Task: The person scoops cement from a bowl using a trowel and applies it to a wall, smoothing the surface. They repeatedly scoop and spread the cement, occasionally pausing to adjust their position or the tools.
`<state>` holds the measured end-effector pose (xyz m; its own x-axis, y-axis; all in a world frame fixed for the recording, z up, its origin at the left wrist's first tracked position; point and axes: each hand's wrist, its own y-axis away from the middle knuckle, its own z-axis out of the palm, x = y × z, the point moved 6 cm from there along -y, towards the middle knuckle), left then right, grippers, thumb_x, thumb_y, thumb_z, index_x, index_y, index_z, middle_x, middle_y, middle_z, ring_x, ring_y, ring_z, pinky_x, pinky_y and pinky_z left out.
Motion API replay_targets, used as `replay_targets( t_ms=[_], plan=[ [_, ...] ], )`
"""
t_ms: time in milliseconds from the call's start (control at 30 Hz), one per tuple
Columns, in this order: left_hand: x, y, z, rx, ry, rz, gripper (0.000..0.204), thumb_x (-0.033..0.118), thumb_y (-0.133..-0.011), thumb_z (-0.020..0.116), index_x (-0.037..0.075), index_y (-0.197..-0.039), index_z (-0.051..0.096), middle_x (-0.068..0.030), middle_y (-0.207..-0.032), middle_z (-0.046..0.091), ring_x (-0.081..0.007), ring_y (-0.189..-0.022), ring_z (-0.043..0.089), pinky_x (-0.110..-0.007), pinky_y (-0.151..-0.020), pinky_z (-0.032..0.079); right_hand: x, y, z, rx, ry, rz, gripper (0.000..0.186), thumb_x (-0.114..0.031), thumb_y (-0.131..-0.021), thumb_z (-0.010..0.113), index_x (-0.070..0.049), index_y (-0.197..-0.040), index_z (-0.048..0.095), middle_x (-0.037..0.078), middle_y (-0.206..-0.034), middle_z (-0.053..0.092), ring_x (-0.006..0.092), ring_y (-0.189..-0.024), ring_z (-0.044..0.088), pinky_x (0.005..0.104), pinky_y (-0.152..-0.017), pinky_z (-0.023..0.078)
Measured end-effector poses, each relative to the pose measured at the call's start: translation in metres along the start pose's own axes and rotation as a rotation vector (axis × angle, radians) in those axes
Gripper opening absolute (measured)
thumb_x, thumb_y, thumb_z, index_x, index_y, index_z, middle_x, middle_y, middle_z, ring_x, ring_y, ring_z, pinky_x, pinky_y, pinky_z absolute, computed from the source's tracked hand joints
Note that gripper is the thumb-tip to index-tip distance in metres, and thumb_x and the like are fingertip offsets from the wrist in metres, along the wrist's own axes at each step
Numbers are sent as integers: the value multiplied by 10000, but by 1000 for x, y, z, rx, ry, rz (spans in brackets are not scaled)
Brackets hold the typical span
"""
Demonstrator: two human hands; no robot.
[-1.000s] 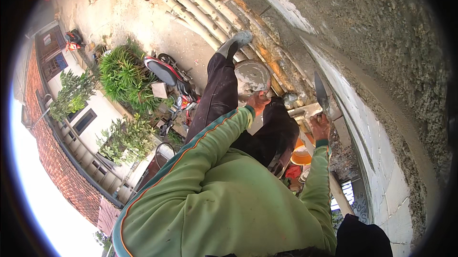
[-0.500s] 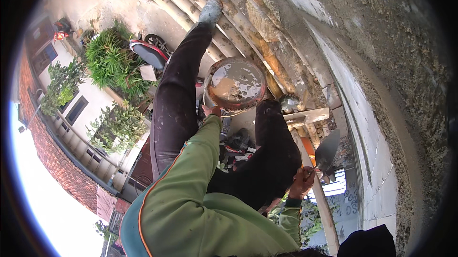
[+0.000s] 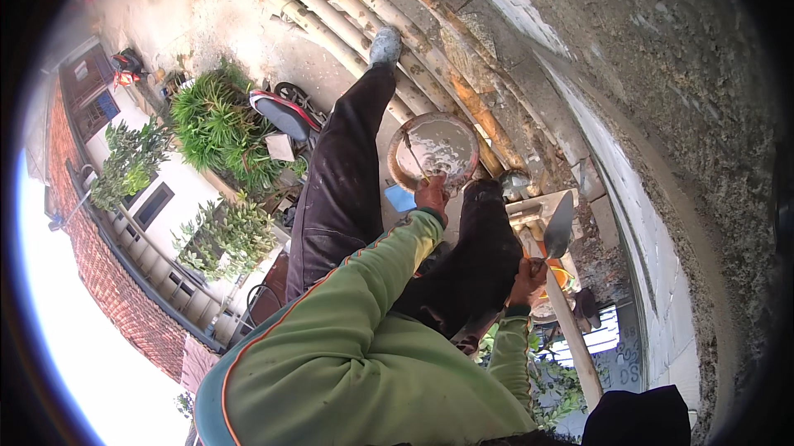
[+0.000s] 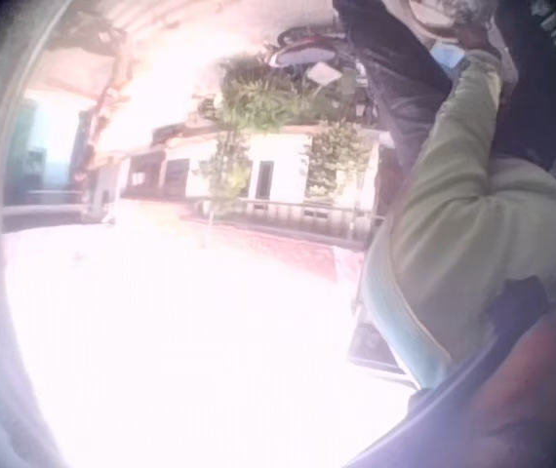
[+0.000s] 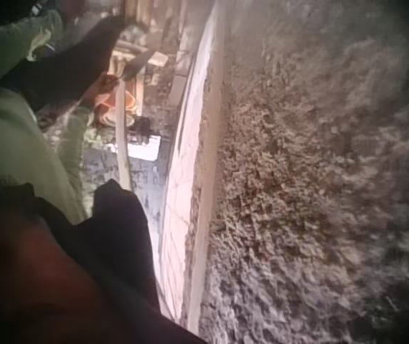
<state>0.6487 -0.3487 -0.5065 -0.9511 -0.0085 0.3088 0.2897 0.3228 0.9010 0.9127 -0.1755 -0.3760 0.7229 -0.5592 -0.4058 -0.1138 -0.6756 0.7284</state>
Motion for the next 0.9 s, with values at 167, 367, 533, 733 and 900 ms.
replay_targets(
  t_ms=[167, 367, 533, 733, 900],
  plan=[
    [20, 0, -14, -77, -253, 116, 175, 57, -781, 709, 71, -841, 546, -22, -627, 538, -124, -502, 481, -309, -465, 388, -5, 27, 11, 12, -194, 27, 143, -135, -918, 671, -67, -912, 545, -9, -728, 552, 72, -580, 493, 253, -497, 419],
    [89, 45, 14, -196, -174, 76, 153, 73, -749, 677, 102, -833, 553, -9, -700, 513, -123, -588, 469, -311, -555, 399, 13, 62, -3, -6, -268, 323, 134, -124, -904, 669, -62, -939, 555, 5, -685, 559, 90, -537, 518, 261, -447, 420],
    [205, 89, 39, -307, -322, 203, 160, 101, -753, 705, 102, -818, 558, -4, -756, 524, -142, -684, 492, -328, -646, 423, 90, 60, -22, 53, -205, 307, 136, -176, -917, 668, -112, -932, 549, -10, -631, 503, 92, -431, 447, 261, -378, 374],
    [293, 90, 64, -440, -406, 436, 217, 117, -765, 697, 53, -945, 594, -29, -862, 583, -138, -801, 528, -303, -736, 434, 56, 72, -10, 64, -178, 413, 131, -167, -899, 659, -74, -962, 593, 16, -688, 559, 122, -453, 497, 291, -406, 420],
    [366, 33, 98, -303, -529, 603, 165, 74, -776, 716, 29, -898, 615, -58, -796, 620, -166, -758, 564, -346, -704, 465, 1, 75, 7, 14, -100, 410, 133, -152, -906, 642, -65, -1001, 609, 22, -670, 552, 124, -467, 502, 290, -411, 424]
  ],
)
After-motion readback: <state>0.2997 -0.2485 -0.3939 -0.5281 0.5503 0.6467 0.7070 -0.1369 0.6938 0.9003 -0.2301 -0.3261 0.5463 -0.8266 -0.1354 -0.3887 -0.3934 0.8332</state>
